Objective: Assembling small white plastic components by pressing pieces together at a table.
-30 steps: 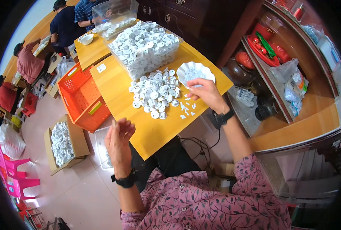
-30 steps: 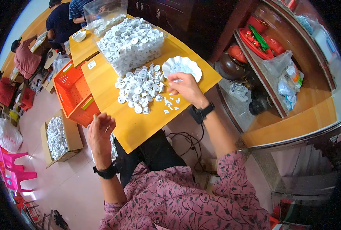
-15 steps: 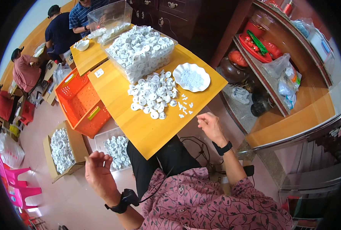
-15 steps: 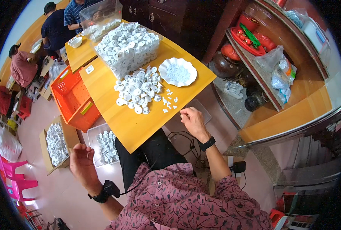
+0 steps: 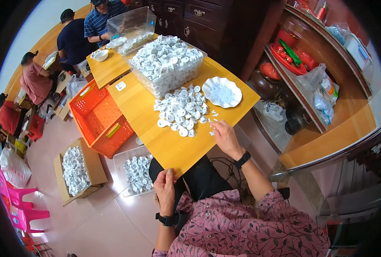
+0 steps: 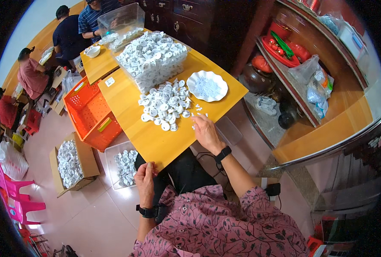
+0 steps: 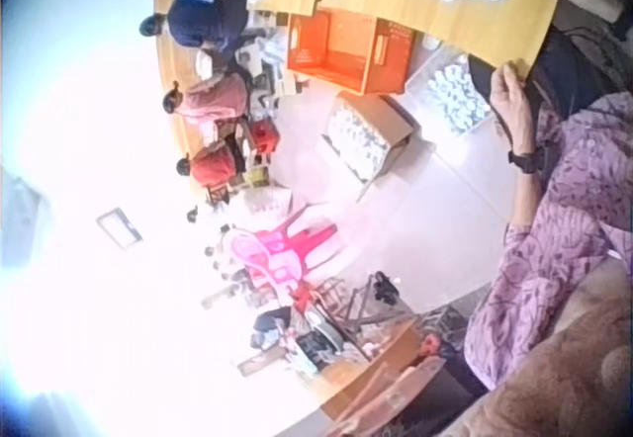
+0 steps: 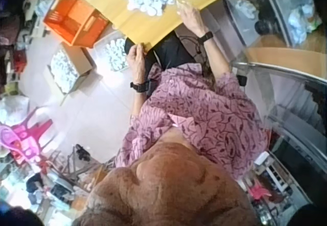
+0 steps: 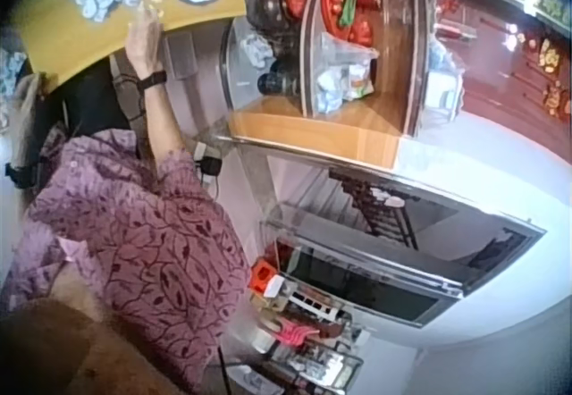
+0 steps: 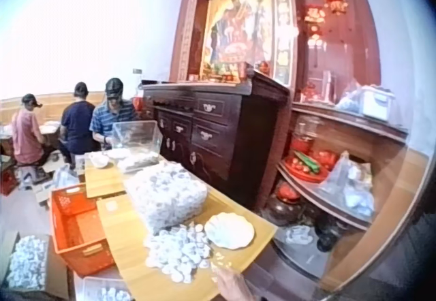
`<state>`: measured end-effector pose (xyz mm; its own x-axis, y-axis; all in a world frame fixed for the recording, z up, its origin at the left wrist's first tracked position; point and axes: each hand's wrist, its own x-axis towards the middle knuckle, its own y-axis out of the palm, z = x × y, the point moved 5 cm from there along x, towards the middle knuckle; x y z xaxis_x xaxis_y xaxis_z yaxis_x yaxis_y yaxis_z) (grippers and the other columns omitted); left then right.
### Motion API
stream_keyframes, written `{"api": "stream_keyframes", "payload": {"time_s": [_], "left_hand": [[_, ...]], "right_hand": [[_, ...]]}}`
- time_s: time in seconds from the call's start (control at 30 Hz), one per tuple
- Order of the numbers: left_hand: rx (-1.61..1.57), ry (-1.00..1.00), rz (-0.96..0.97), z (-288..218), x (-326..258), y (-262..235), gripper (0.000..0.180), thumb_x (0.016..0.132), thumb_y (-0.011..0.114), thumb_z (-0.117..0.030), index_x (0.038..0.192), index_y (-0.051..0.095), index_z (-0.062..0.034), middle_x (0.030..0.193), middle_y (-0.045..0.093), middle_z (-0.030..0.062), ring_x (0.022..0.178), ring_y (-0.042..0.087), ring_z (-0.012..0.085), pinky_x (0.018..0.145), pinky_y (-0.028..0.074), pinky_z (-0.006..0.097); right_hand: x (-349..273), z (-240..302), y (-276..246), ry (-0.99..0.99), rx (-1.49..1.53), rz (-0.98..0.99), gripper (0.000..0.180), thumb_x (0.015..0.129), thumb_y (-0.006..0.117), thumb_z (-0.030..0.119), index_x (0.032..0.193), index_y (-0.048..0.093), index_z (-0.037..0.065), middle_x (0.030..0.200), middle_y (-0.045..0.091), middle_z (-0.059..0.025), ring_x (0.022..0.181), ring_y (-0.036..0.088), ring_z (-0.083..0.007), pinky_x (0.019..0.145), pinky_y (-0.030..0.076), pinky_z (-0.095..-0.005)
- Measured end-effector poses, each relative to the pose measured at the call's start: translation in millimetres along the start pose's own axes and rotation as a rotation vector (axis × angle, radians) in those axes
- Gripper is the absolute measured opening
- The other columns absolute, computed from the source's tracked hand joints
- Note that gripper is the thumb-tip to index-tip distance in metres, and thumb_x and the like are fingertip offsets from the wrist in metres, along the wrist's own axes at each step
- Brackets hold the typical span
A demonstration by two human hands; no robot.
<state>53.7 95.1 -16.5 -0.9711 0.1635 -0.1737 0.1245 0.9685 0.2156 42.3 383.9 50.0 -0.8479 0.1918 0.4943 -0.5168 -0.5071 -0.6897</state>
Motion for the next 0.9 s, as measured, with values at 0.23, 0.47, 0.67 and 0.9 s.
{"api": "stream_keyframes", "payload": {"time_s": [0.23,0.47,0.67,0.9], "left_hand": [[0.026,-0.008,0.038,2,3,-4,0.023,0.101,0.06,-0.02,0.099,0.069,0.0011,0.084,0.066,0.0009,0.07,0.056,0.0063,0.066,0.045,0.021],[0.044,0.001,0.057,-2,3,-3,0.023,0.101,0.06,-0.019,0.097,0.068,0.0014,0.081,0.062,-0.0013,0.07,0.052,0.0059,0.065,0.043,0.021],[0.044,0.002,0.09,-1,3,-3,0.023,0.103,0.057,-0.02,0.097,0.067,-0.0001,0.087,0.065,0.0001,0.072,0.052,0.0066,0.067,0.044,0.022],[0.058,0.024,0.087,-2,2,-2,0.024,0.103,0.057,-0.022,0.098,0.067,-0.0001,0.088,0.065,0.0008,0.073,0.052,0.0072,0.069,0.044,0.022]], "right_hand": [[50,-29,28,0.104,-0.052,0.08,0.052,0.078,0.065,-0.005,0.129,0.054,-0.006,0.112,0.059,-0.0215,0.1,0.058,-0.0371,0.089,0.048,-0.0427],[67,-47,52,0.136,-0.07,0.102,0.05,0.073,0.072,-0.003,0.122,0.059,-0.006,0.103,0.06,-0.0185,0.088,0.062,-0.031,0.08,0.052,-0.0401],[67,-48,54,0.253,0.141,0.109,0.045,0.078,0.068,-0.009,0.122,0.057,-0.008,0.111,0.06,-0.0189,0.095,0.067,-0.0295,0.081,0.055,-0.0364],[52,-53,48,0.185,0.215,0.037,0.037,0.08,0.064,-0.012,0.116,0.06,-0.007,0.109,0.062,-0.0191,0.09,0.07,-0.0267,0.077,0.057,-0.0355]]}}
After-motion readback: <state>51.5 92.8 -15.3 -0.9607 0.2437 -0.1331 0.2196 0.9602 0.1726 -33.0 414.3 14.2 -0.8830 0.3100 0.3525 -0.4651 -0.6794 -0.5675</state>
